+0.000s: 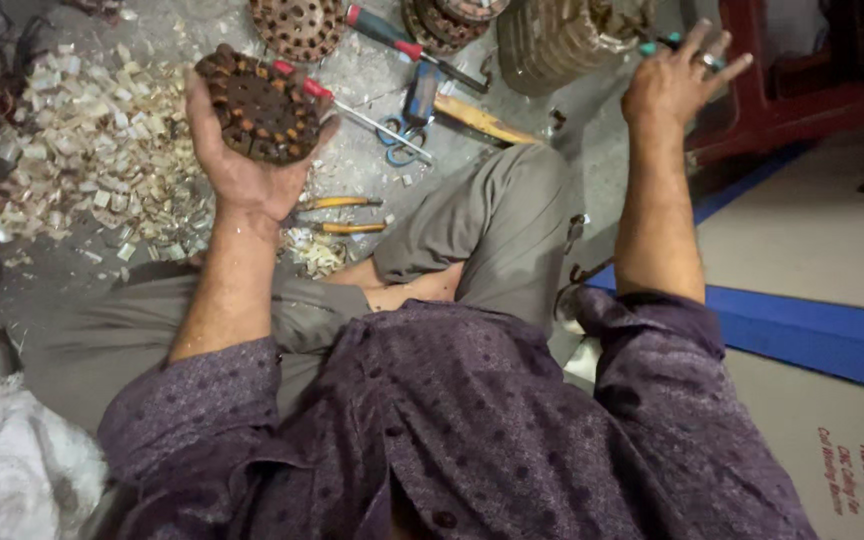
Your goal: The person sits on the floor and uses pliers and a screwdriver to remove insulation and adjust copper windings on a circular electrical component. They repeatedly pull and cut material from the component while surrounded by similar parts and debris.
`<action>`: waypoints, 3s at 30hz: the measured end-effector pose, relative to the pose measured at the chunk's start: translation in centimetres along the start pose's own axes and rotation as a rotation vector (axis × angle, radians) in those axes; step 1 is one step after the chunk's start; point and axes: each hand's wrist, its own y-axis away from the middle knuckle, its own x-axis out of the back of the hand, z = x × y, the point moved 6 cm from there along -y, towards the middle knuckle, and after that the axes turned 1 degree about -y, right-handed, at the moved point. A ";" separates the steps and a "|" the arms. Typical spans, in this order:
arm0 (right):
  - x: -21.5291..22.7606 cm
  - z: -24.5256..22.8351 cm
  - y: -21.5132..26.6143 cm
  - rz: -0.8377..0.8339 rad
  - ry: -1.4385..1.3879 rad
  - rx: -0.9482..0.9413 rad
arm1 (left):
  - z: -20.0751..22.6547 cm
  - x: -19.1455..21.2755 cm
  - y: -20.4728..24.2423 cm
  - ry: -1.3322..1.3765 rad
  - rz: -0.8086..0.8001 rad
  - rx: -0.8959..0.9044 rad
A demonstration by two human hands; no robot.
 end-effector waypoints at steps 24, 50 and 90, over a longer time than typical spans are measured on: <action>25.6 -24.1 15.9 0.139 -0.771 0.752 | -1.7 2.5 -0.8 0.190 0.049 0.011; 27.8 -31.6 20.4 0.212 -0.823 0.573 | -1.4 2.2 -0.9 0.093 0.068 -0.164; -1.6 0.3 -3.3 0.127 -0.135 -0.021 | -0.7 0.6 -0.2 0.197 -0.005 0.035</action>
